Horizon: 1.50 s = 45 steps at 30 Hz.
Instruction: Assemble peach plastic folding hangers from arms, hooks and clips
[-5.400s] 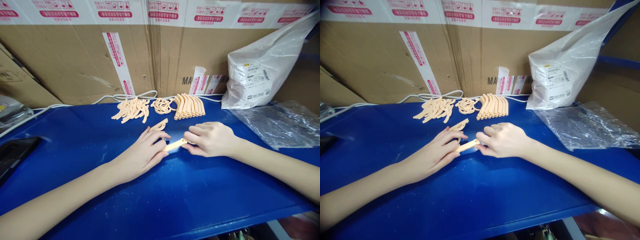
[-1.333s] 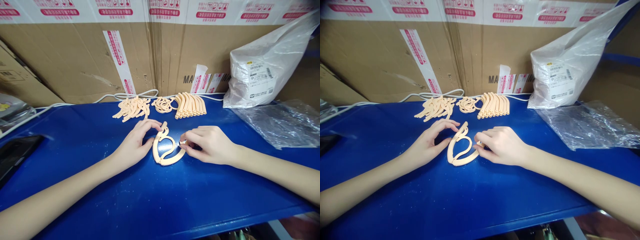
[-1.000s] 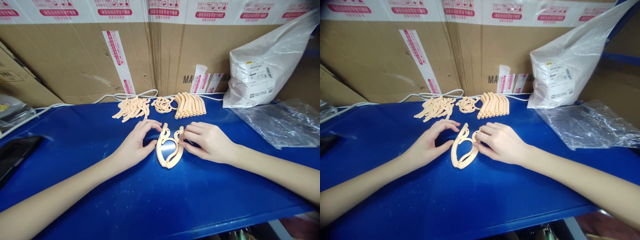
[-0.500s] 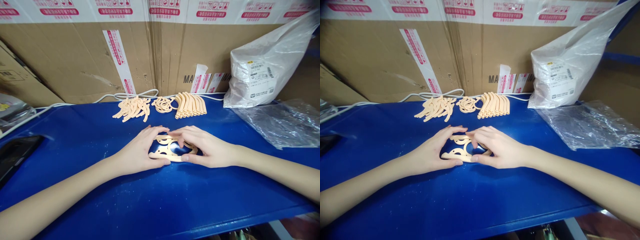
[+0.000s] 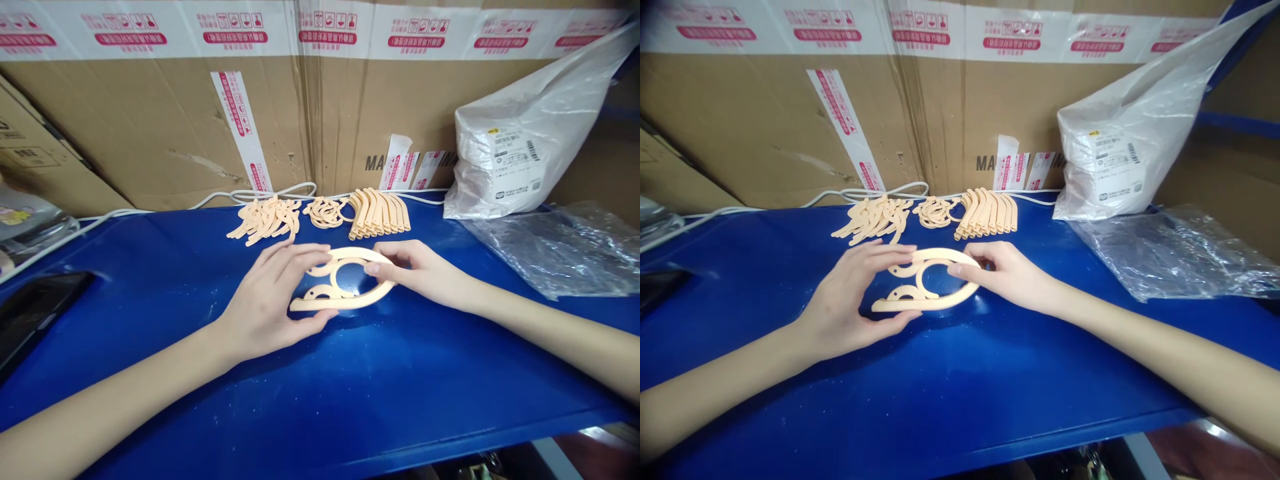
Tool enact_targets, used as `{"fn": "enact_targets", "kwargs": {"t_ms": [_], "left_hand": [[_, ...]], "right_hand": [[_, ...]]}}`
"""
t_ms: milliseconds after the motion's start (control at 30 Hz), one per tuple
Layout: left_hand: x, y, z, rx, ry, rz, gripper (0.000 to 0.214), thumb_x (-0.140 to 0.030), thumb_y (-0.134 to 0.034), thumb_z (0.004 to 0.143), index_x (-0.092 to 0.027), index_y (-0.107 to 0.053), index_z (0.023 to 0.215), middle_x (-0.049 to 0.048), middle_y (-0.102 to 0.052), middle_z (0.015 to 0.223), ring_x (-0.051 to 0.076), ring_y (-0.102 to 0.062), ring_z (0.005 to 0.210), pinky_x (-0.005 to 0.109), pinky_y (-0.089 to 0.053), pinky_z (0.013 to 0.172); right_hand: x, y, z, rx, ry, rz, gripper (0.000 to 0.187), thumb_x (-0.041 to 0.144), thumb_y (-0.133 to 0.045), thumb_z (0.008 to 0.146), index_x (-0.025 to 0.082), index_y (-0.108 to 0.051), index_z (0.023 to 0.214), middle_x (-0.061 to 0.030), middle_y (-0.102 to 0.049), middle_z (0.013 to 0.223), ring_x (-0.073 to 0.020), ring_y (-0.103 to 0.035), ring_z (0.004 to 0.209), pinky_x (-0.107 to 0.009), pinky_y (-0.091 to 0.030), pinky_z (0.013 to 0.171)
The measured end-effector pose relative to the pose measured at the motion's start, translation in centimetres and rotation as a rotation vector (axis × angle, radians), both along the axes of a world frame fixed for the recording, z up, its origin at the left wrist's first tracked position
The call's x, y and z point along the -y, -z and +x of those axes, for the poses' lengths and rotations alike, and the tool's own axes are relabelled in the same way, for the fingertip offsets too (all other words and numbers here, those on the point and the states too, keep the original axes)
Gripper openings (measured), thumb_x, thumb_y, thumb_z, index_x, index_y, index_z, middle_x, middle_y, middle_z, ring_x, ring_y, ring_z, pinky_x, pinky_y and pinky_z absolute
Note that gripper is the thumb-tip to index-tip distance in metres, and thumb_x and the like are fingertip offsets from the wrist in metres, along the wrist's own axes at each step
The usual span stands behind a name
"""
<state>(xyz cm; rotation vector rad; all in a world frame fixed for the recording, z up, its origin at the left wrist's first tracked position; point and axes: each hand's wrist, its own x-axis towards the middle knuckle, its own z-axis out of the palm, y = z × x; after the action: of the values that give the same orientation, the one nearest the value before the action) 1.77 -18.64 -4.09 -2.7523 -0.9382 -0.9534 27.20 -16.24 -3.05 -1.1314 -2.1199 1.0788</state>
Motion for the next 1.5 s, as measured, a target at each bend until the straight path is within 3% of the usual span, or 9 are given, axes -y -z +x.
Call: {"fn": "enact_targets", "kwargs": {"t_ms": [133,333,633,933,1233,1500], "left_hand": [[-0.32,-0.04,-0.07,0.018,-0.043,-0.01,0.051,-0.031,-0.069,0.079,-0.017,-0.046,0.122,0.0121,-0.057,0.127,0.023,-0.052,0.12,0.04,-0.041,0.104],[-0.59,0.25,-0.11,0.024,-0.033,-0.081,0.056,-0.039,-0.071,0.078,-0.019,-0.045,0.123,0.0108,-0.055,0.128,0.024,-0.052,0.12,0.04,-0.042,0.101],[-0.67,0.27,-0.09,0.026,-0.023,-0.155,0.056,-0.049,-0.069,0.079,-0.023,-0.045,0.124,0.0093,-0.053,0.13,0.024,-0.051,0.12,0.042,-0.043,0.1],[-0.45,0.12,-0.12,-0.054,-0.017,-0.075,0.07,-0.06,-0.069,0.073,-0.021,-0.045,0.126,0.0125,-0.055,0.131,0.028,-0.053,0.119,0.045,-0.042,0.099],[-0.39,0.19,-0.04,-0.087,-0.041,0.001,0.056,-0.044,-0.067,0.081,-0.019,-0.047,0.127,0.0106,-0.058,0.131,0.024,-0.055,0.118,0.039,-0.042,0.098],[-0.16,0.09,-0.22,-0.134,-0.066,0.091,0.048,-0.041,-0.062,0.085,-0.021,-0.05,0.127,0.0104,-0.06,0.132,0.025,-0.06,0.113,0.039,-0.044,0.09]], "right_hand": [[0.18,-0.05,-0.09,-0.178,-0.025,-0.209,0.03,0.045,-0.059,0.087,0.016,-0.061,0.086,0.0044,-0.046,0.063,-0.008,-0.041,0.056,-0.023,-0.03,0.05],[0.24,0.26,-0.27,-0.336,0.021,-0.372,0.027,0.041,-0.066,0.083,0.015,-0.06,0.077,0.0043,-0.045,0.061,-0.0067,-0.038,0.054,-0.022,-0.025,0.047],[0.59,0.25,-0.47,-0.347,0.064,-0.374,0.027,0.04,-0.067,0.082,0.014,-0.064,0.076,0.0021,-0.051,0.066,-0.0064,-0.039,0.057,-0.022,-0.027,0.048],[0.9,0.45,-0.57,-0.379,0.092,-0.457,0.026,0.04,-0.069,0.08,0.014,-0.065,0.077,0.0,-0.057,0.072,-0.0065,-0.044,0.056,-0.02,-0.034,0.047],[0.79,0.5,-0.66,-0.377,0.114,-0.468,0.025,0.039,-0.07,0.079,0.014,-0.064,0.075,0.0018,-0.053,0.068,-0.0065,-0.043,0.057,-0.021,-0.031,0.048],[0.73,0.66,-0.53,-0.381,0.108,-0.476,0.025,0.039,-0.069,0.08,0.015,-0.063,0.075,0.0015,-0.053,0.068,-0.0072,-0.042,0.057,-0.022,-0.031,0.05]]}}
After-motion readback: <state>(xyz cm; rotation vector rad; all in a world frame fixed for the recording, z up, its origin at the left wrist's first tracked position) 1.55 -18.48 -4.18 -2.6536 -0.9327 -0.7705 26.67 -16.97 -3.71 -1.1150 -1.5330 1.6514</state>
